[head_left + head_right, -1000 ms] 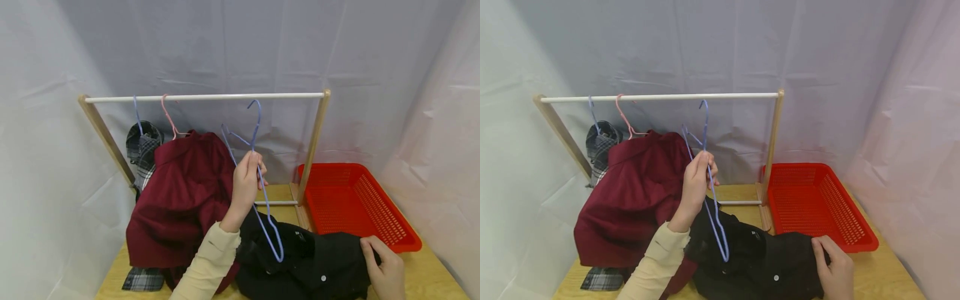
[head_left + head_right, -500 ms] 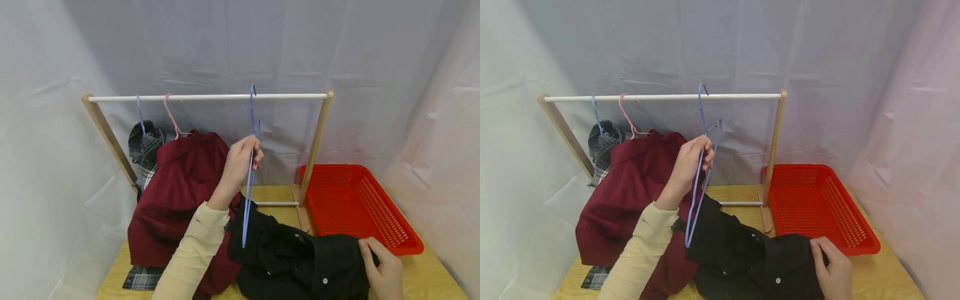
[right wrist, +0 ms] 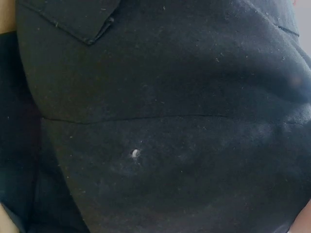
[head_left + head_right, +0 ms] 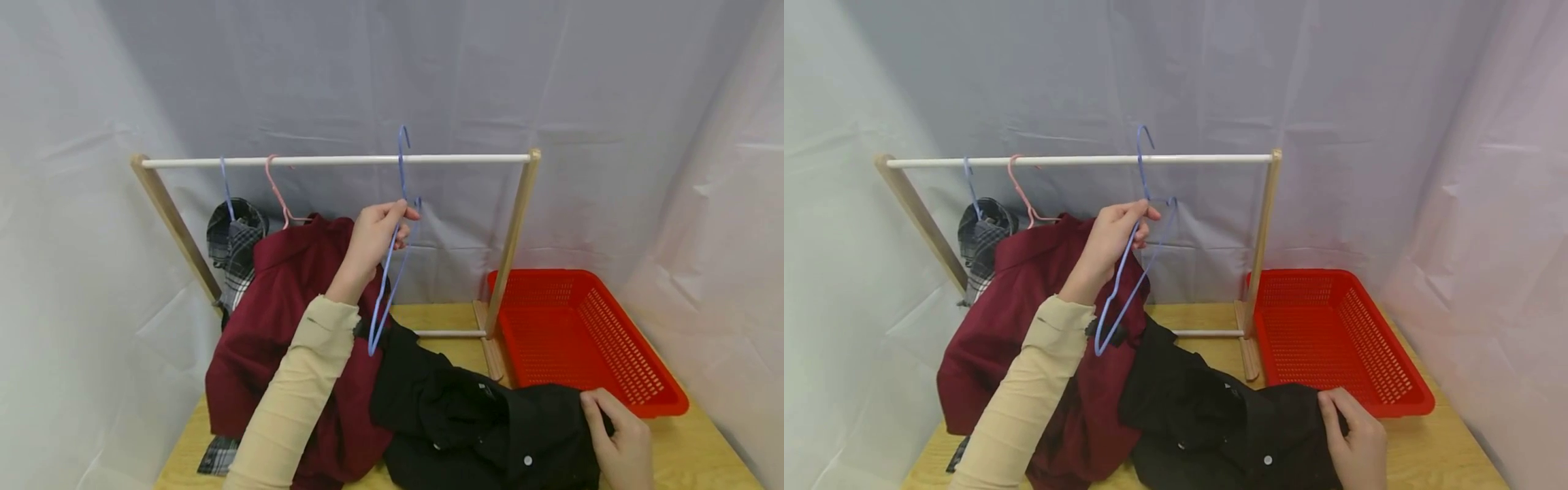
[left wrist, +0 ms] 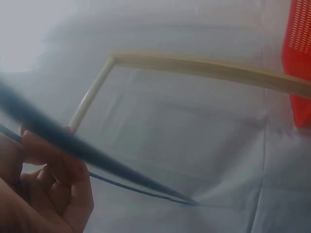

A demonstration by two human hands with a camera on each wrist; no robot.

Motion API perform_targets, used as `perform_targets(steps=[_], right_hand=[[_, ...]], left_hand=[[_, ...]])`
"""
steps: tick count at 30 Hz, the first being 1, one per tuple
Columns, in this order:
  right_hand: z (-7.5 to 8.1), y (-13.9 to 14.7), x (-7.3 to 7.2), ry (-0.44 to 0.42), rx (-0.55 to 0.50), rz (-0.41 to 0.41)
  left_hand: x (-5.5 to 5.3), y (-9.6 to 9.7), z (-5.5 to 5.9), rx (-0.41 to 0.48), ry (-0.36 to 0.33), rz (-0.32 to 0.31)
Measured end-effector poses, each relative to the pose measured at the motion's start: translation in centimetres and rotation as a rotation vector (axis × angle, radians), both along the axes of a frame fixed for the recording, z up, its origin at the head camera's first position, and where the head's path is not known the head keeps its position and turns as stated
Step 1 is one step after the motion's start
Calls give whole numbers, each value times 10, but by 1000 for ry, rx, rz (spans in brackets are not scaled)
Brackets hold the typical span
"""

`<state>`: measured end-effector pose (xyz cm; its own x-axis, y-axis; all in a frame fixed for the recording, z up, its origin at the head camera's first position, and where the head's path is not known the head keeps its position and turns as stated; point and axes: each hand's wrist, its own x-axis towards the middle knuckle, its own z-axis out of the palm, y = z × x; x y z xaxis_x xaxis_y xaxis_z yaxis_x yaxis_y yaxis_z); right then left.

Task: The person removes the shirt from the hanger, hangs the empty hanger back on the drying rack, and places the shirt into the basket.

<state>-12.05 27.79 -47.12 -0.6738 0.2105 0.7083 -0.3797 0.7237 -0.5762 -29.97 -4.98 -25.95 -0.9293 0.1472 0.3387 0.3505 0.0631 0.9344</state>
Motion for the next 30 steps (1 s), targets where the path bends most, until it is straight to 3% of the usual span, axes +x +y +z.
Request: perform_targets(steps=[6, 17, 25, 30], right_hand=[[-1, 0, 1, 10, 20, 4], [-2, -2, 1, -4, -13, -5], [-4, -4, -1, 1, 0, -39], [-3, -6, -1, -34, 0, -94]], left_hand=[[-5, -2, -11, -28, -53, 17], [-9, -8, -31, -68, -63, 22], [-10, -12, -43, -12, -54, 3], [-8, -15, -63, 19, -75, 12]])
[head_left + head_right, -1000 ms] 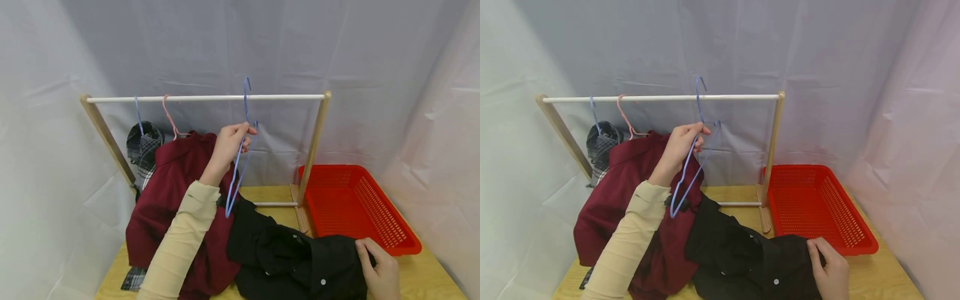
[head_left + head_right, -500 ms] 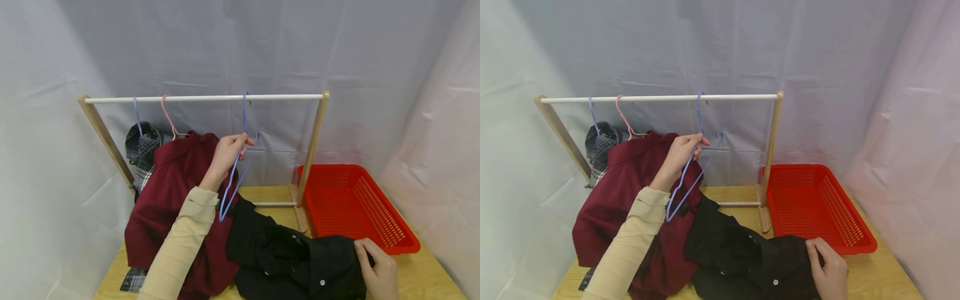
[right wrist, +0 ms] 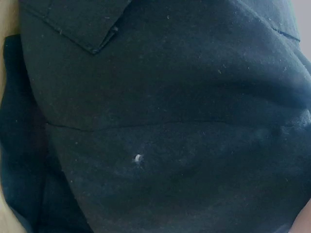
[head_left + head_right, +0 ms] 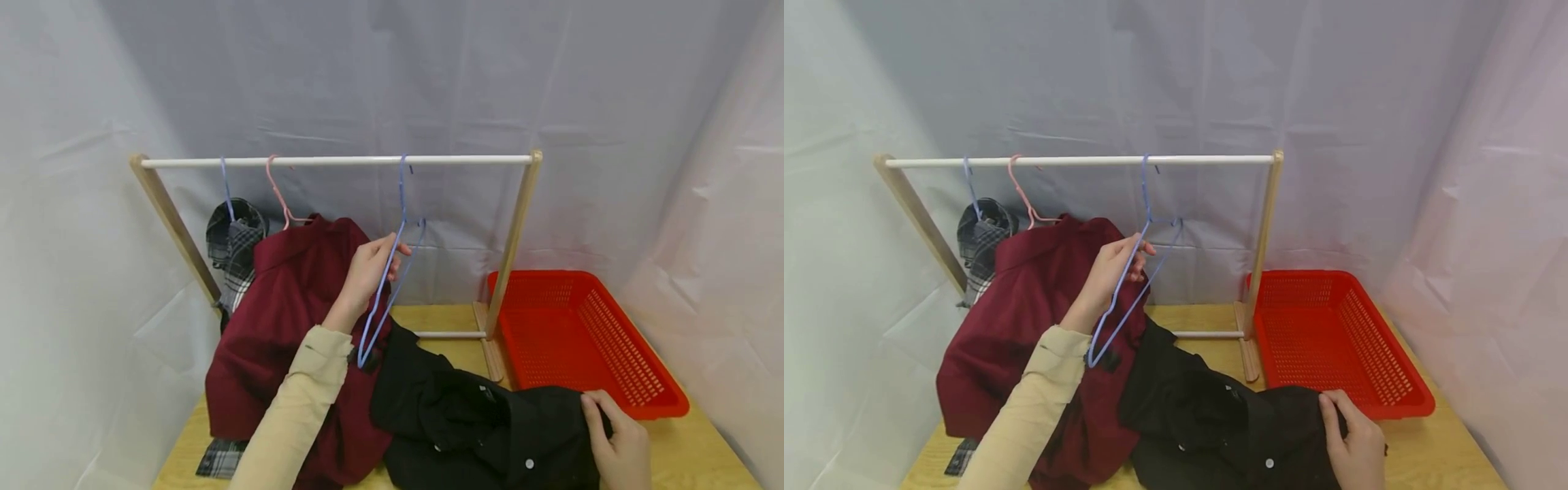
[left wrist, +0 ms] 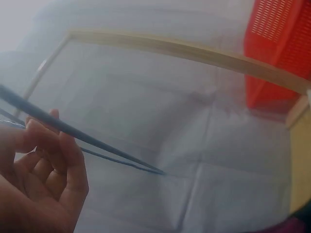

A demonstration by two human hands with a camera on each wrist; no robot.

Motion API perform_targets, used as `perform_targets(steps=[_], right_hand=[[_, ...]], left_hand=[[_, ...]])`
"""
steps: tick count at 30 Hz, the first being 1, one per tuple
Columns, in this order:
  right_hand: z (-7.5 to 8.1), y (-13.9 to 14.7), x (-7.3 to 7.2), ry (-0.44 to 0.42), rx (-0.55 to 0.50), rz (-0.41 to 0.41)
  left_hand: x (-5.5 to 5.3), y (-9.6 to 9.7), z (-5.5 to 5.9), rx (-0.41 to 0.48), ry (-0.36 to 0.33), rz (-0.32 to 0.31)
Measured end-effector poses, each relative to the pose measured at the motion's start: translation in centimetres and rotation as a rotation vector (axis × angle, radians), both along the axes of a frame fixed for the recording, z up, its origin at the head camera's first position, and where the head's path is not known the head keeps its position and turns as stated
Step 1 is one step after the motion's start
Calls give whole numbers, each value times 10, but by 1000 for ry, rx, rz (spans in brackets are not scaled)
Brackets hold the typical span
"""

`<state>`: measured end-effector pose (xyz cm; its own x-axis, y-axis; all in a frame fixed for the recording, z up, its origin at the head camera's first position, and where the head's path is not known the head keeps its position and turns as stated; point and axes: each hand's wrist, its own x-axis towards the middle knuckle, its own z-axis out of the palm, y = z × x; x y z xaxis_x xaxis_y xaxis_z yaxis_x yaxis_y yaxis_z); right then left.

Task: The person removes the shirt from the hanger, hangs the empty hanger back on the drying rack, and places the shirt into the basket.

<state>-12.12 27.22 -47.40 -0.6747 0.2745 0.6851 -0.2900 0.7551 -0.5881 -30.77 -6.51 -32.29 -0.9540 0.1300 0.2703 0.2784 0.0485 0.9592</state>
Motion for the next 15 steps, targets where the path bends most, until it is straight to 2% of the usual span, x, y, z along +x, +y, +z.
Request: perform_targets(steps=[5, 10, 12, 15], right_hand=[[-1, -1, -2, 5, -7, 7], [-4, -3, -3, -3, -8, 17], [-5, -3, -3, -14, -4, 17], [-6, -5, -4, -27, -2, 17]], left_hand=[[4, -4, -25, -8, -8, 42], [10, -6, -45, 51, 18, 126], [14, -7, -53, 8, 53, 159], [24, -6, -66, -123, 122, 188]])
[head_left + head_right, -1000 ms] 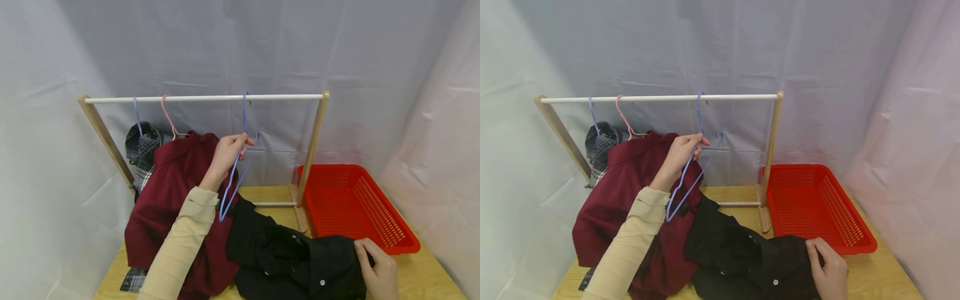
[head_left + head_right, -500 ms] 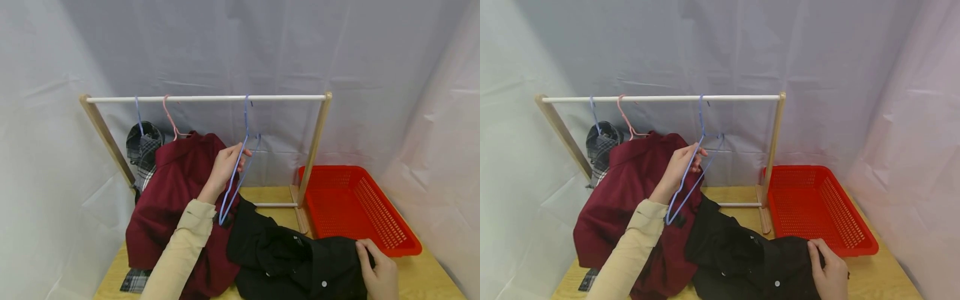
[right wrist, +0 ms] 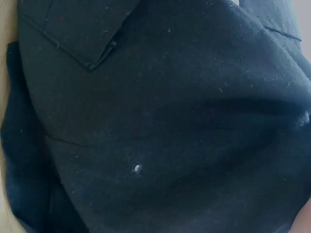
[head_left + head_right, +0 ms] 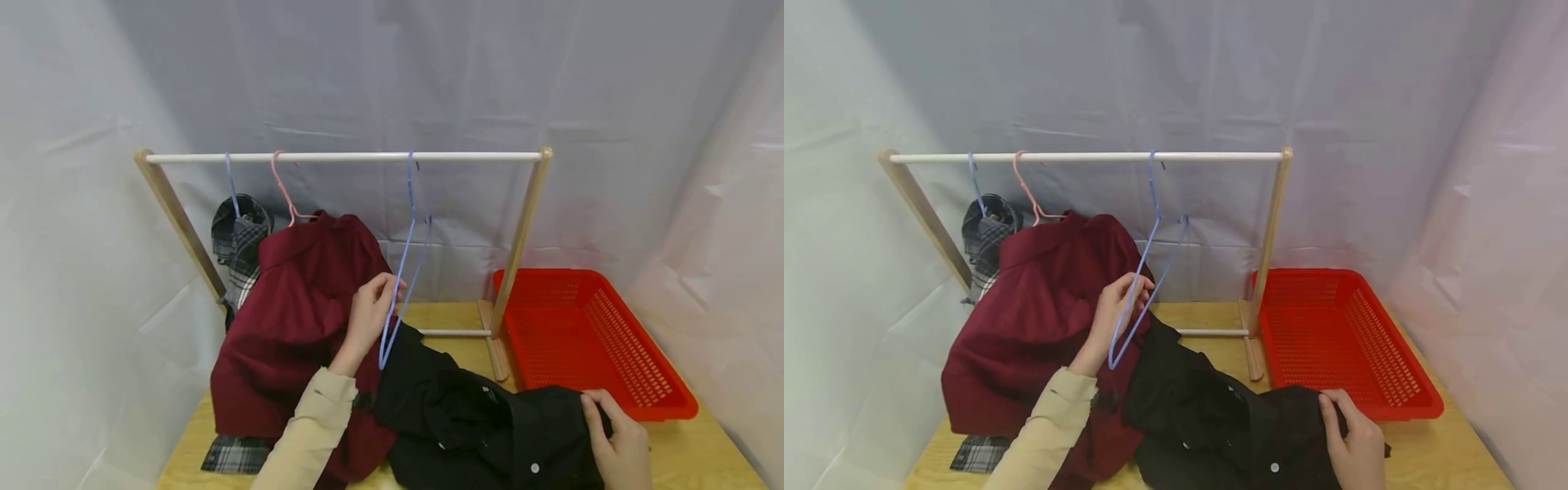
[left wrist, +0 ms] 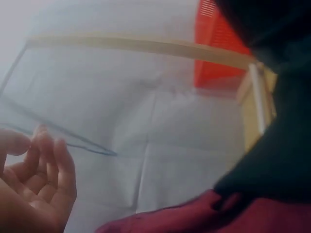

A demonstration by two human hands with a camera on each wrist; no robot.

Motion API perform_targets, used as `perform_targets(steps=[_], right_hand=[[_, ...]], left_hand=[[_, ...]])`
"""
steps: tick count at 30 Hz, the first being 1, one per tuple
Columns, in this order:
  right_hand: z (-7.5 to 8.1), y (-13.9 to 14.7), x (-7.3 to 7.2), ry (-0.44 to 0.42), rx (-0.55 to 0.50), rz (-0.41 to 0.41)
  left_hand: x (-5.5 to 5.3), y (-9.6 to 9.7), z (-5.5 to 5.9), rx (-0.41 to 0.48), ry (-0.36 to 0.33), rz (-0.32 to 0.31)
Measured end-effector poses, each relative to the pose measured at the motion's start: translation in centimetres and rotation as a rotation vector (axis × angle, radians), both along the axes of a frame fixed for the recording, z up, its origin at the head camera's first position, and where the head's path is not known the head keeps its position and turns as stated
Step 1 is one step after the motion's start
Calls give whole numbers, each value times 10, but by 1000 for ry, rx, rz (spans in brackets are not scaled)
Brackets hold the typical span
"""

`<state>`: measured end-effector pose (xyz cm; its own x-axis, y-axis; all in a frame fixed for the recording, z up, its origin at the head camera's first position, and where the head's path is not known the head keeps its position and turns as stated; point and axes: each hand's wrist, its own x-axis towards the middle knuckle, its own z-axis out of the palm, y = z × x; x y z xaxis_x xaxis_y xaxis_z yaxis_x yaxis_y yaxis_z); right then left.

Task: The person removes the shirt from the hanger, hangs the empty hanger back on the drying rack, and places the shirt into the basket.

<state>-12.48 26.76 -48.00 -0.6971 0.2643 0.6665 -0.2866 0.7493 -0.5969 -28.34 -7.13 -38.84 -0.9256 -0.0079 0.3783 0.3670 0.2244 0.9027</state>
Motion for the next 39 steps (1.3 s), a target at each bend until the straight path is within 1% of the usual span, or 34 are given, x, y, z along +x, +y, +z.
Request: perform_targets(steps=[2, 3, 5, 8, 10, 11, 12, 14, 17, 19, 21, 23, 25, 27, 30, 34, 36, 39], right_hand=[[0, 0, 0, -3, 10, 2], [-1, 0, -1, -3, 14, 8], [-1, 1, -1, 1, 24, 26], [-1, 2, -2, 12, 9, 80], [-1, 2, -2, 32, -8, 121], [-2, 2, -2, 35, -17, 134], [-2, 2, -2, 45, -22, 149], [-2, 3, -2, 48, -24, 180], [-3, 4, 1, 22, -10, 194], [-3, 4, 3, 7, 5, 208], [-4, 1, 5, -3, 17, 210], [-7, -2, 6, -22, 19, 218], [-10, -6, 8, -70, 34, 214], [-15, -11, 9, -138, 65, 208], [-23, -20, 10, -257, 145, 207], [-36, -32, 9, -464, 212, 260], [-45, -36, 9, -527, 262, 308], [-59, -38, 8, -583, 339, 357]], left_hand=[[7, 2, -8, -93, 59, 20], [11, 3, -13, -123, 90, 16], [18, 5, -22, -213, 139, 37], [29, 6, -37, -330, 177, 22], [37, 5, -46, -408, 167, -20], [42, 5, -50, -444, 166, -51], [46, 4, -53, -485, 163, -86], [55, 4, -58, -568, 135, -166], [67, 4, -66, -696, 65, -297], [75, 5, -70, -773, -4, -379], [81, 7, -76, -844, -50, -440], [87, 9, -83, -898, -85, -476], [92, 12, -90, -946, -98, -497], [96, 14, -97, -979, -105, -506], [100, 16, -106, -1020, -116, -511], [103, 17, -115, -1057, -137, -516], [105, 17, -117, -1080, -132, -520], [105, 19, -122, -1136, -135, -521]])
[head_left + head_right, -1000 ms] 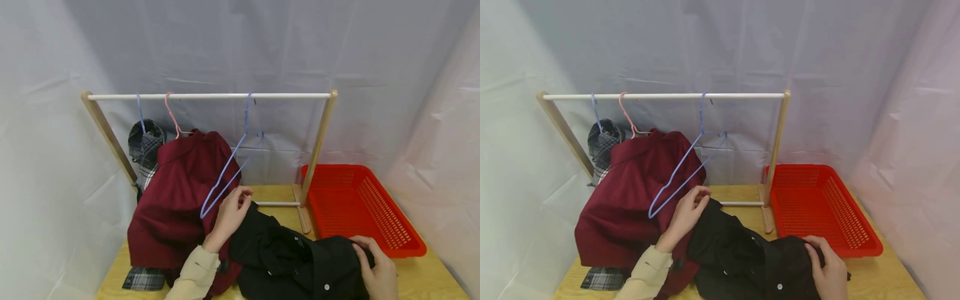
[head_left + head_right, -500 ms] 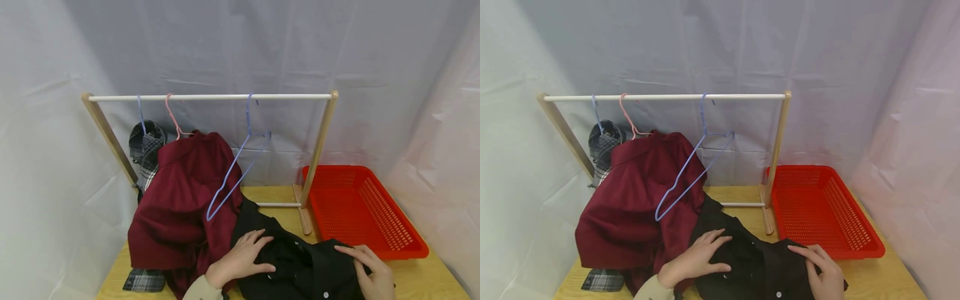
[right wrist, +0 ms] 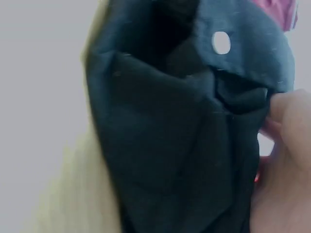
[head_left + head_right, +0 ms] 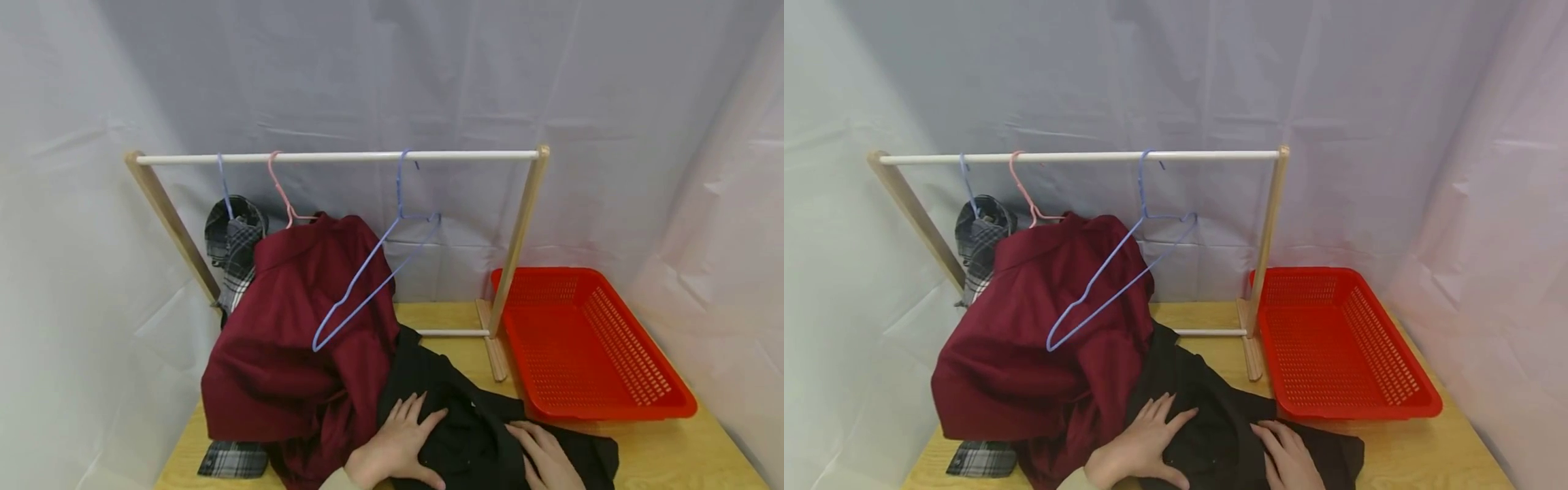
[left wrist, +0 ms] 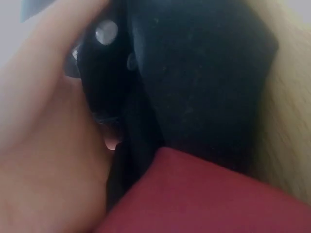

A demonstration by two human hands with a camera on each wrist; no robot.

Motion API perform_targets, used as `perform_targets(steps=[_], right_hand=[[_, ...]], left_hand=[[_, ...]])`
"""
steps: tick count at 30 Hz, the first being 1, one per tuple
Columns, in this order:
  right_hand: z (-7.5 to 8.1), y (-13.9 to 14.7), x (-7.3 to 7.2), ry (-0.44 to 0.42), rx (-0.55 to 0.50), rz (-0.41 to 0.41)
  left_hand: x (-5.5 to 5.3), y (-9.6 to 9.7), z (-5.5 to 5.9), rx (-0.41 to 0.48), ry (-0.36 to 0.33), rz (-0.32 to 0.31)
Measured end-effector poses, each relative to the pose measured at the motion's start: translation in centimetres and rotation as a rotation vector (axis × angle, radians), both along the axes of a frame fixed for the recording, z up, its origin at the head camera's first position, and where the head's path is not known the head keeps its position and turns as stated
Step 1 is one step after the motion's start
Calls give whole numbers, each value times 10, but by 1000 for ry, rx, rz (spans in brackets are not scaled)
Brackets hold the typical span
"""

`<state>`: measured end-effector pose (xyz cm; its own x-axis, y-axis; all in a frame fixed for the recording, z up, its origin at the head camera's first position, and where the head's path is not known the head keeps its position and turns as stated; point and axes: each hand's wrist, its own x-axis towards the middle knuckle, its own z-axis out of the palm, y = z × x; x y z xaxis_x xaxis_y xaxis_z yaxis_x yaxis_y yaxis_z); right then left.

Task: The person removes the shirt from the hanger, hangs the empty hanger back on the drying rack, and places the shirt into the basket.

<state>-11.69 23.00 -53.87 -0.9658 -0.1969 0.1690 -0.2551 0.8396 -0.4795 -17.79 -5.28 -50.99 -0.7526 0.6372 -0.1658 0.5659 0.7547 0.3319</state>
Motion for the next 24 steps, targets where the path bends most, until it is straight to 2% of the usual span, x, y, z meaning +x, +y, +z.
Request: perform_targets(steps=[2, 7, 9, 12, 19, 22, 24], right_hand=[[-7, 0, -1, -75, 5, 8], [-18, -2, -4, -416, -35, -39], [-20, -4, -4, -479, -24, -44], [-21, -9, 1, -493, 7, -54], [-17, -13, 6, -427, 78, -53], [-14, -15, 6, -410, 65, -51], [-13, -17, 5, -412, 45, -55]], left_hand=[[0, 1, -2, -39, -1, 2], [-2, 7, -8, -113, 17, 20], [-2, 10, -10, -119, 43, 24], [1, 12, -14, -87, 113, 32], [6, 22, -16, 29, 328, 29], [4, 29, -17, 92, 377, 36], [2, 34, -18, 141, 383, 59]])
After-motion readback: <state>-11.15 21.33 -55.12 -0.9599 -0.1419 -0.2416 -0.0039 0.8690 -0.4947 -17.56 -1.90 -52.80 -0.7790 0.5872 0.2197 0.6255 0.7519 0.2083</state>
